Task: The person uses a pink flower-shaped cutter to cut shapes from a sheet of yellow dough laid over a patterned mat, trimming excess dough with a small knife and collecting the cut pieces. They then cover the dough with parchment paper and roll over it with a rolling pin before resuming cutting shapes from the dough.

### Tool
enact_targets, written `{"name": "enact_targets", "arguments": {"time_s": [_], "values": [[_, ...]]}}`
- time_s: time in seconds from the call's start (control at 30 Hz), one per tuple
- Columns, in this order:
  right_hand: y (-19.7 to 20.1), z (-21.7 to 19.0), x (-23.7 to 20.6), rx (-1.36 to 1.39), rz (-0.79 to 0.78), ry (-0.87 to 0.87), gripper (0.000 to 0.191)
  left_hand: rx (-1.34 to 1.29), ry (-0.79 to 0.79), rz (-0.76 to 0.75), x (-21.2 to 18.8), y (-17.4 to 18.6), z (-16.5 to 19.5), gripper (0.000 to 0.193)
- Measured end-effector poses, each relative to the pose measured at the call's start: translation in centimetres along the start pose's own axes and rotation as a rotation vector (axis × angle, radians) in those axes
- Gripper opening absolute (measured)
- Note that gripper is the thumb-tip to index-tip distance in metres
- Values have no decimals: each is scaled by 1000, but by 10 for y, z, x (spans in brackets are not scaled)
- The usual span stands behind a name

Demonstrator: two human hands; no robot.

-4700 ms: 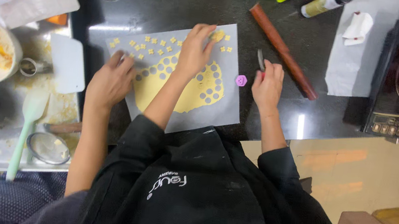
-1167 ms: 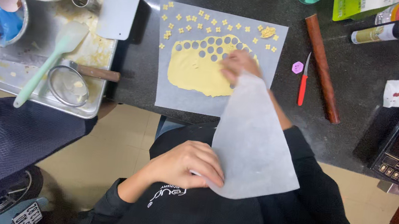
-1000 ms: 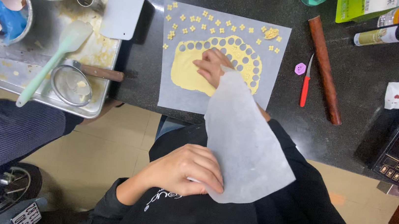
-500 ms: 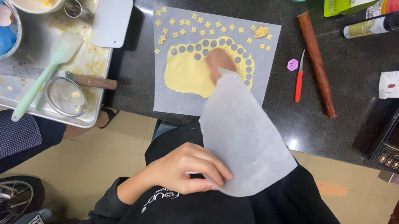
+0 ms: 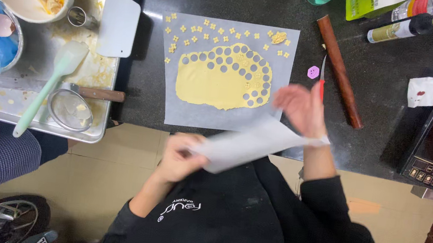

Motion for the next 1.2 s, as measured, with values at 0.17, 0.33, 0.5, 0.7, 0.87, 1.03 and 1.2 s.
{"name": "enact_targets", "arguments": {"time_s": [0.17,0.33,0.5,0.7,0.87,1.03,1.2], "values": [[-10,17,-44,211,-114,-38,117,-37,-4,712,-23,69,-57,17],[-19,14,-31,-106,-233,46,99,33,-64,967,-14,100,-93,18],[-11,35,16,-756,251,70,38,84,180,1062,17,111,-115,19],[-33,21,76,-903,395,330,35,1199,-76,846,44,111,-86,17],[-40,4,71,-1280,571,413,46,1346,-102,819,53,111,-82,22],[-4,-49,25,-1672,832,660,40,1377,-91,833,48,116,-80,23],[46,-66,-7,-1963,799,669,52,1402,-39,798,46,121,-71,24]]}}
Point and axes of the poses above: each hand's wrist, its own x-axis towards the middle knuckle, its own y-axis out of the back of the hand, z = x × y, the point moved 3 cm from there along x, towards the middle knuckle, and after that the axes turned 3 degrees about y, right-handed, at the moved point
